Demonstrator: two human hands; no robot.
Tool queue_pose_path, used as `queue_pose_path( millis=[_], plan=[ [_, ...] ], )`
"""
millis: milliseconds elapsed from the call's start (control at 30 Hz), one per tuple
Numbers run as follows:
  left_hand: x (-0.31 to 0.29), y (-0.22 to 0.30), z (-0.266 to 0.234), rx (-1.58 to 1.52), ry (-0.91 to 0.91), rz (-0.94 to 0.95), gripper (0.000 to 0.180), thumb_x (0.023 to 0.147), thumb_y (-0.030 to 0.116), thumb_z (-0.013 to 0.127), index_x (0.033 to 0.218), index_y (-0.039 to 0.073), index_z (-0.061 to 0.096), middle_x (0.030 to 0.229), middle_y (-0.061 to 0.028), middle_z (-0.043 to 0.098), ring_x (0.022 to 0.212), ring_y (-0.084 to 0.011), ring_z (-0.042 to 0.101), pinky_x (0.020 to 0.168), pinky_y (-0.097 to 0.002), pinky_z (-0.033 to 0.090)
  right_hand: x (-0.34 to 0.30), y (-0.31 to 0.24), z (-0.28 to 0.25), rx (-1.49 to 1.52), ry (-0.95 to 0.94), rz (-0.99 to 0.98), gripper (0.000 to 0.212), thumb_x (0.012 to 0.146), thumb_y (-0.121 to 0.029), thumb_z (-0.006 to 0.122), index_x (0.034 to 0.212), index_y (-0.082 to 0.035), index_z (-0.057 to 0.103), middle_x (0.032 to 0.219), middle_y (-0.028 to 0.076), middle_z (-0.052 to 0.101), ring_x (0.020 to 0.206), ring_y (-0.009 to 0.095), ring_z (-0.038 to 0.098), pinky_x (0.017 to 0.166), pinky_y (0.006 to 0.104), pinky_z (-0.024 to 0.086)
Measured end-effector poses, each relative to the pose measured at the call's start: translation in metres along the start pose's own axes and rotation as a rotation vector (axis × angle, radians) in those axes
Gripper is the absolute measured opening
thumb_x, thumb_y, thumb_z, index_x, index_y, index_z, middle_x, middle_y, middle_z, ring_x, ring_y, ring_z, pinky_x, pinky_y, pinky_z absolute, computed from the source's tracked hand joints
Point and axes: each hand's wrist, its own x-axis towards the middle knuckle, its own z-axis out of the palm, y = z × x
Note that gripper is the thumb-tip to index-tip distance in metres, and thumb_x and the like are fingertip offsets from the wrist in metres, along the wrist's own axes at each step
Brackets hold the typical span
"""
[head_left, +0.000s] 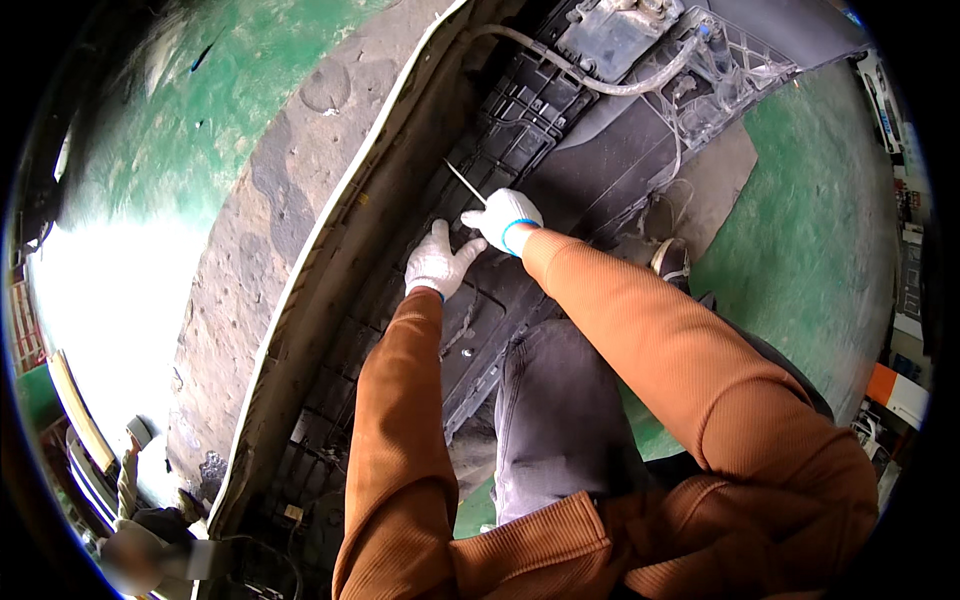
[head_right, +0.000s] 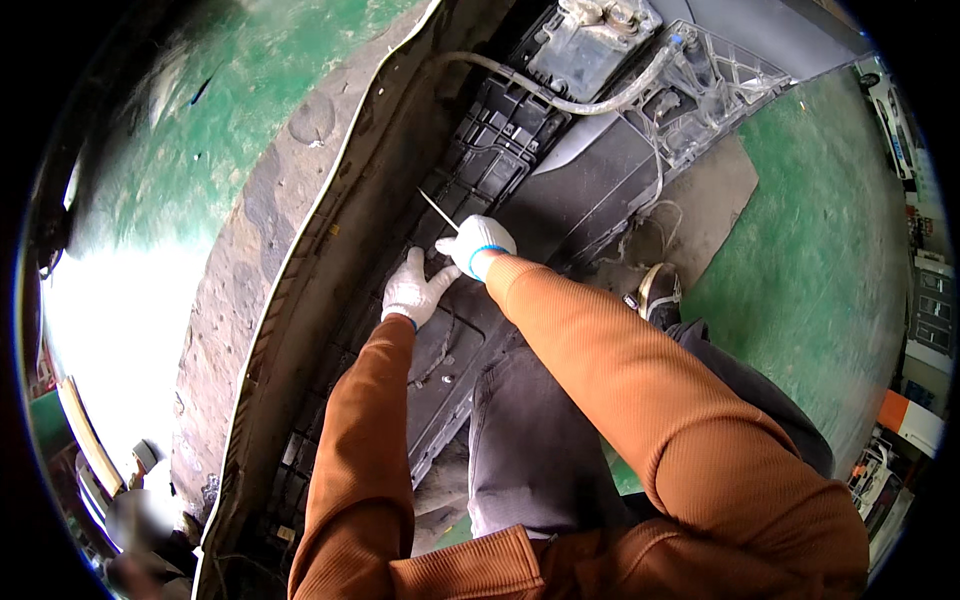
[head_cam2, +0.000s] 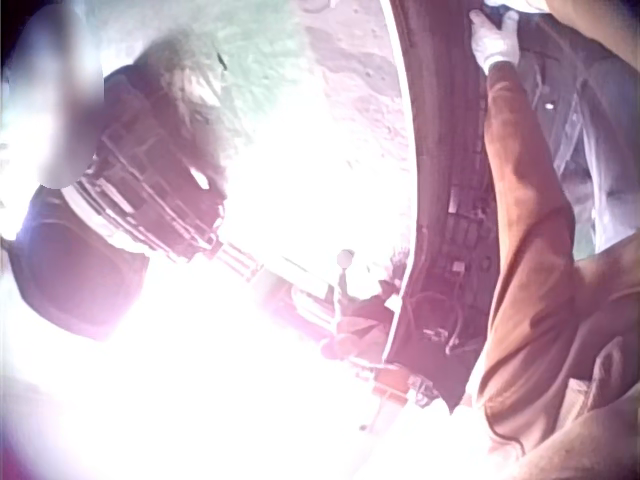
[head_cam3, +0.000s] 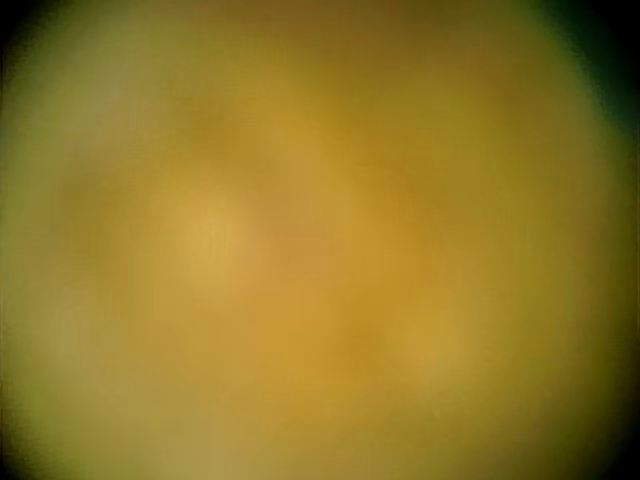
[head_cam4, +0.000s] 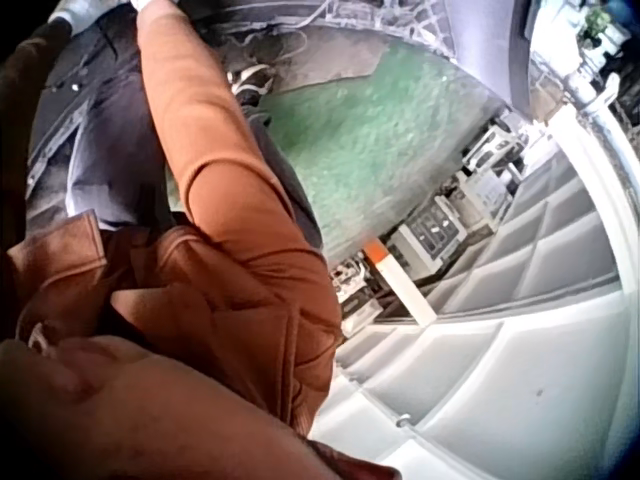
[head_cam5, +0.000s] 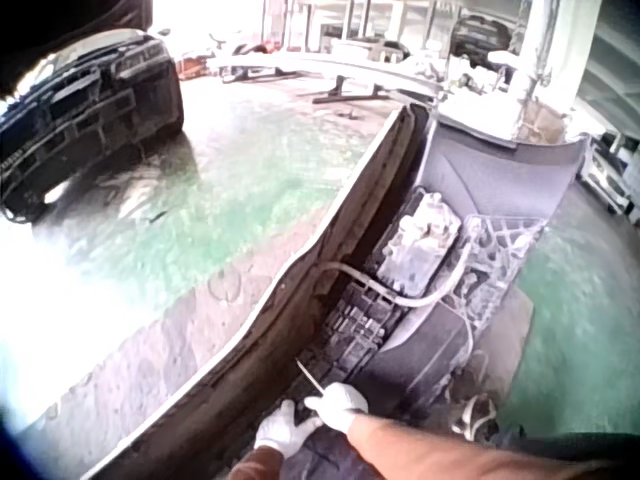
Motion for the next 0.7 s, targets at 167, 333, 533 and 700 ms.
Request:
queue_pose_path(
  millis=[167,333,533,700],
  plan=[
    [-0.001,-0.005,0.005,-0.027,0.063,0.028,0.088,0.085,0.068,0.072,0.131,-0.005,0.054,0.119,-0.0320,0.069,0.116,-0.0463,0.066,0.097,-0.0500,0.051,0.000,0.004,-0.002,0.016,-0.021,-0.058,0.064,0.086,-0.060,0.075,0.106,0.000,0.078,0.112,0.027,0.074,0.107,0.040,0.073,0.091,0.0471,0.058],
    [0.003,-0.005,0.004,-0.023,0.032,0.001,0.089,0.085,0.065,0.074,0.134,-0.006,0.053,0.122,-0.0323,0.068,0.119,-0.0464,0.065,0.098,-0.0495,0.051,0.002,0.014,0.001,0.038,-0.064,-0.151,0.068,0.087,-0.062,0.069,0.109,0.001,0.078,0.112,0.029,0.073,0.110,0.042,0.071,0.094,0.0475,0.057],
    [-0.002,-0.002,0.002,-0.023,0.017,-0.006,0.095,0.082,0.064,0.077,0.140,-0.006,0.050,0.126,-0.0323,0.067,0.120,-0.0459,0.065,0.099,-0.0491,0.052,-0.014,0.018,0.000,0.078,-0.047,-0.230,0.062,0.082,-0.055,0.074,0.102,0.003,0.078,0.106,0.029,0.073,0.103,0.043,0.072,0.092,0.0490,0.057],
    [-0.003,0.005,0.000,0.022,0.003,-0.027,0.103,0.076,0.063,0.083,0.143,-0.006,0.047,0.125,-0.0320,0.067,0.119,-0.0448,0.066,0.098,-0.0486,0.053,-0.013,0.016,0.010,0.061,0.005,-0.201,0.057,0.082,-0.050,0.074,0.101,0.003,0.078,0.104,0.029,0.074,0.101,0.041,0.073,0.090,0.0483,0.058]
  ],
)
